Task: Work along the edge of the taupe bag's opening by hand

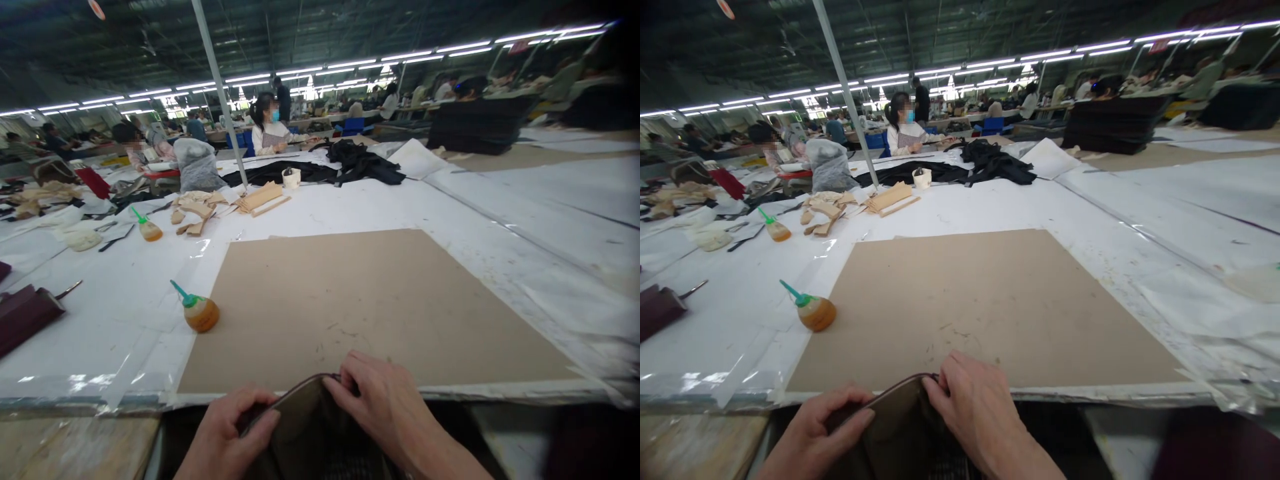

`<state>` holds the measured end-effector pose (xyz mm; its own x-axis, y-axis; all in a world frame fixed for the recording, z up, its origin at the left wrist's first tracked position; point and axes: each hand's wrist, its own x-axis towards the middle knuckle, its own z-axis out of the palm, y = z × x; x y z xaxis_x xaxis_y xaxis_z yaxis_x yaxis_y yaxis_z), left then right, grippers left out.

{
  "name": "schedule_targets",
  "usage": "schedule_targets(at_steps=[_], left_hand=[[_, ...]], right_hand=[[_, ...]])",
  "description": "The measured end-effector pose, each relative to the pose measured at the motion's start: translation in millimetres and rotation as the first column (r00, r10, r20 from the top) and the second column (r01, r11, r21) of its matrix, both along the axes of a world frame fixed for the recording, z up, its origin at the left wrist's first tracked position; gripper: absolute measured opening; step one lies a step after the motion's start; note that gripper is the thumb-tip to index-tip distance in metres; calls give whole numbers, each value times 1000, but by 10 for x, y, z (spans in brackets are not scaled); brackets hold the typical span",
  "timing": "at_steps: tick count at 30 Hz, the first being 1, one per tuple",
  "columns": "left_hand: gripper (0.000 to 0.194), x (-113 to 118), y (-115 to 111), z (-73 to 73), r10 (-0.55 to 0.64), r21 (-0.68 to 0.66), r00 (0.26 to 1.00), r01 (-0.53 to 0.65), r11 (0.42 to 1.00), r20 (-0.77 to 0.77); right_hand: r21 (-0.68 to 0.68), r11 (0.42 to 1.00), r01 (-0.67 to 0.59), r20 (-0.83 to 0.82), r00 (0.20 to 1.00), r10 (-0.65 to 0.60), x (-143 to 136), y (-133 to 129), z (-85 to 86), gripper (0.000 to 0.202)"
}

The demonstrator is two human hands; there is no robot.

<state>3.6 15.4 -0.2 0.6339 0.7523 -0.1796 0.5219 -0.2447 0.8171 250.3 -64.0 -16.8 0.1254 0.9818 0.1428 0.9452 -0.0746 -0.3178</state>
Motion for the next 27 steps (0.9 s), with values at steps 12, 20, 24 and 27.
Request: schedule_targets(at_steps=[12,20,24,27], left_hand=[[26,-7,-28,-3,-128,37,991,127,991,37],[22,-3,-66,100,-65,-49,997,66,997,32],[18,-7,-111,136,18,-81,999,-16,997,30],[33,-116,-166,121,175,-209,984,-165,964,29]], right_hand=[[34,969,-245,-286,926,245,116,112,178,30],[-29,806,-591,-545,686,483,143,330,306,17],[-20,770,-637,-533,659,531,50,435,253,12],[-1,759,-651,-526,646,553,28,452,218,19]])
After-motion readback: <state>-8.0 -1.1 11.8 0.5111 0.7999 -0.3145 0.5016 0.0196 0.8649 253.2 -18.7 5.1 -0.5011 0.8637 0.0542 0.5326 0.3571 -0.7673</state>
